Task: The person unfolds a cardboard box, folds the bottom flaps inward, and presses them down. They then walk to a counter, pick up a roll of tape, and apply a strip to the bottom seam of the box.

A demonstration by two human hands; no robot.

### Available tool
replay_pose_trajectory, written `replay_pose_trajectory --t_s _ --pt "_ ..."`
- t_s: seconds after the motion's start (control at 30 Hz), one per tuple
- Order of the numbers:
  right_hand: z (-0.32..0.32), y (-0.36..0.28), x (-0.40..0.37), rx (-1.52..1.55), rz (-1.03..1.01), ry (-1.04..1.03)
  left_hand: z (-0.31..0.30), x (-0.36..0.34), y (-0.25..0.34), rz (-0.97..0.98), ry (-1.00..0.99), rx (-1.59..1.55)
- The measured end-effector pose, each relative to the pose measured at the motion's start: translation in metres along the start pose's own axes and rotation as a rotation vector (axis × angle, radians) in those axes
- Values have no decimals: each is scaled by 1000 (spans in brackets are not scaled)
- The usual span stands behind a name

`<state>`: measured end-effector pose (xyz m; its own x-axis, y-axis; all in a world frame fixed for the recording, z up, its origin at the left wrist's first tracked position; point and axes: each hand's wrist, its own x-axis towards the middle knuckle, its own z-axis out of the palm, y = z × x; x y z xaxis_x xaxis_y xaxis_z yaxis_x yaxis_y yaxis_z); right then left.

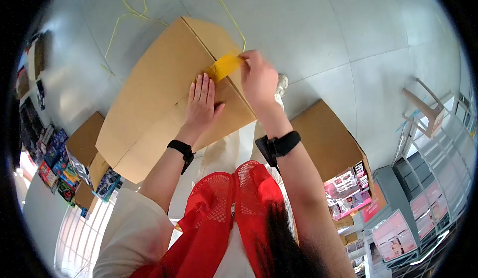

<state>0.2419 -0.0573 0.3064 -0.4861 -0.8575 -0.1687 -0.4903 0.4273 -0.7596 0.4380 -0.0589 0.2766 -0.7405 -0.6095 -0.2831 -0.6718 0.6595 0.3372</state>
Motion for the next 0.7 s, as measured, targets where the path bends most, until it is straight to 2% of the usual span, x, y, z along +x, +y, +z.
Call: replay_pose_trajectory --t_s 0.1,0.2,0.3,0.43,0.53,0.63,0.7 --pt "-1 -13 -13 86 -128 -5 6 0 -2 -6 35 2" --pt "3 -15 -18 117 -129 100 10 2 -2 -6 42 21" --pt "0 1 -7 350 393 69 14 0 -3 -27 12 21" --pt "24 28 12 796 625 191 16 1 -3 -44 -1 16" --pt "32 38 22 745 736 120 15 1 -2 -50 -38 22" --pt "23 27 29 658 573 66 17 0 -3 -48 -29 22" --pt "9 6 29 441 453 21 19 0 -3 -39 -5 18"
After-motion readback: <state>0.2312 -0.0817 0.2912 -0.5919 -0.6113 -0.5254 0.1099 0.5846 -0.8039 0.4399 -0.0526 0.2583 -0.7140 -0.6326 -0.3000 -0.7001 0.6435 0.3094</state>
